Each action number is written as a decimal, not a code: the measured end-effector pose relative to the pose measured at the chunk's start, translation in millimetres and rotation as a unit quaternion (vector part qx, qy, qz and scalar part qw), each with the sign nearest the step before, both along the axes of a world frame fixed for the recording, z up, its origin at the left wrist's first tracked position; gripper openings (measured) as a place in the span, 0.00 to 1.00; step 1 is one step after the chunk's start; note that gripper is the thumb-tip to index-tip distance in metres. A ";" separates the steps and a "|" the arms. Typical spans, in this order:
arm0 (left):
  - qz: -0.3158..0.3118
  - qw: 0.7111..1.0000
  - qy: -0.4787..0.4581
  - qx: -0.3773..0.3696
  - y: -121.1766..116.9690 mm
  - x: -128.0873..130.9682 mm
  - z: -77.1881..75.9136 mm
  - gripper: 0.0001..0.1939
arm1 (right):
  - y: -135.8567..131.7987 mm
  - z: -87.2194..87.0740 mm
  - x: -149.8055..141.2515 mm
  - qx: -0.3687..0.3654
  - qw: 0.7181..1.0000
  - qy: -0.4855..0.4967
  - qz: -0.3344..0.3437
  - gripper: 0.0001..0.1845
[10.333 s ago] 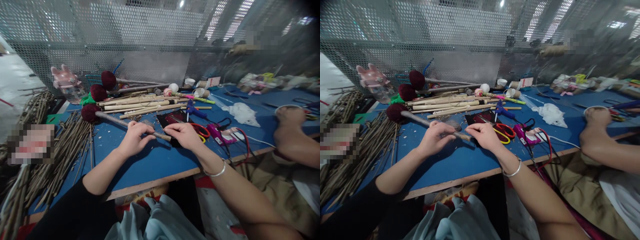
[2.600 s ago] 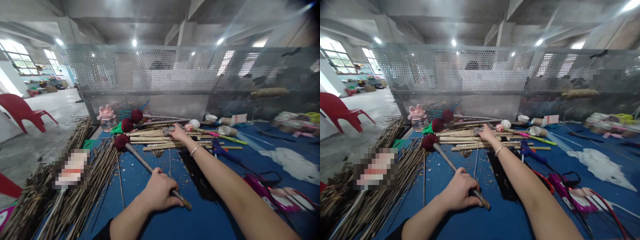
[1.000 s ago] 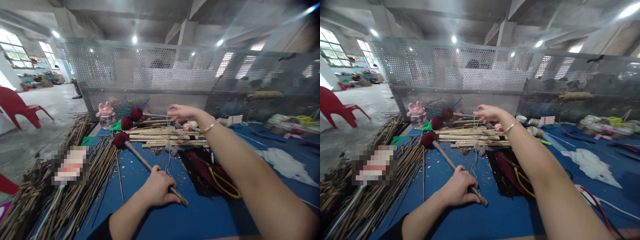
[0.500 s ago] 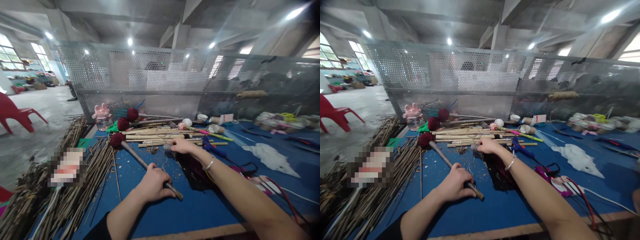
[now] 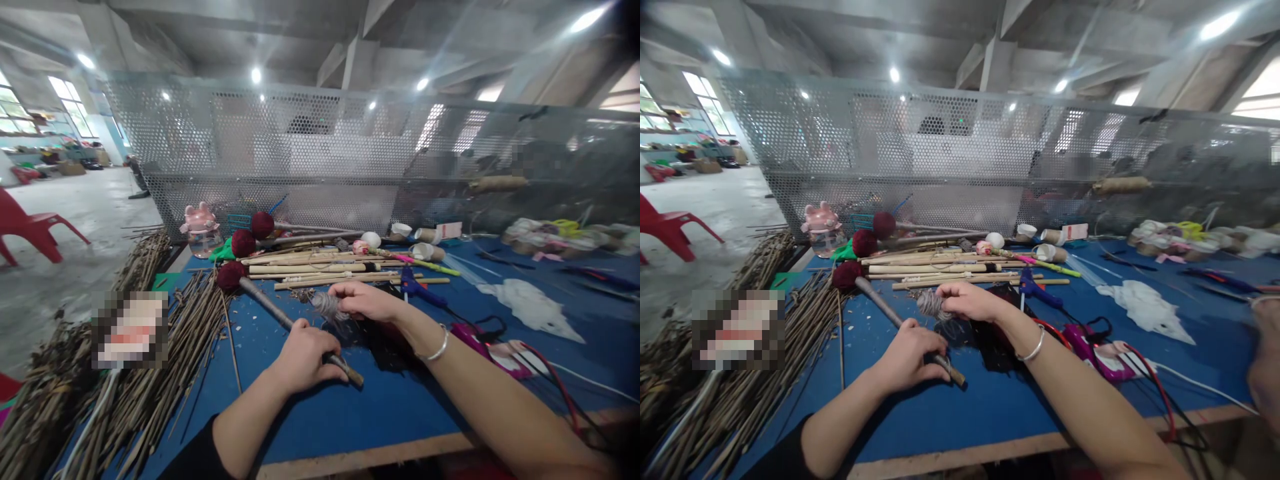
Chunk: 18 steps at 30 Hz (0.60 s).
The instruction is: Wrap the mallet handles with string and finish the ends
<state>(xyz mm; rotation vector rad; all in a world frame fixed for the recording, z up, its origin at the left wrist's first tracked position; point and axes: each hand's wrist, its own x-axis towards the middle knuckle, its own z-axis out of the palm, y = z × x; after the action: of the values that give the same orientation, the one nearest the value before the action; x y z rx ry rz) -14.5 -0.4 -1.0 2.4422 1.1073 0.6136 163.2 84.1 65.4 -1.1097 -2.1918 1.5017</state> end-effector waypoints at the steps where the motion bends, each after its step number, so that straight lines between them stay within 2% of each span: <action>1: -0.006 1.000 -0.002 -0.001 0.3 0.1 0.0 0.21 | 2.1 1.2 0.2 0.044 0.999 -0.008 -0.023 0.09; 4: -0.010 1.000 0.002 0.001 0.6 0.8 -0.1 0.21 | 11.2 4.6 9.1 0.140 0.984 -0.033 -0.103 0.10; 7: -0.001 1.000 -0.003 0.015 -0.4 1.2 0.2 0.21 | 13.4 13.4 22.2 0.128 0.980 -0.069 -0.137 0.12; 10: 0.019 0.999 -0.015 0.042 -2.2 0.7 1.6 0.21 | 4.4 25.2 31.7 0.109 0.985 -0.083 -0.101 0.15; 13: 0.024 0.998 -0.003 0.050 -2.9 0.1 2.9 0.23 | -8.7 29.7 32.9 0.058 0.996 -0.071 -0.024 0.16; 16: 0.015 0.999 0.004 0.047 -2.2 0.0 2.5 0.22 | -19.4 21.4 21.2 0.000 1.000 -0.007 0.020 0.16; 18: 0.015 0.999 -0.004 0.040 -1.3 0.3 1.2 0.21 | -24.1 10.9 7.1 0.000 0.998 0.059 0.004 0.16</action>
<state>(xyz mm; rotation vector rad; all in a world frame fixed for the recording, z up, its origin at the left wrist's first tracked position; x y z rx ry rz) -14.2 -1.7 0.2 2.4914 1.1381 0.6886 170.4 60.1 76.3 -0.9868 -2.1187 1.5292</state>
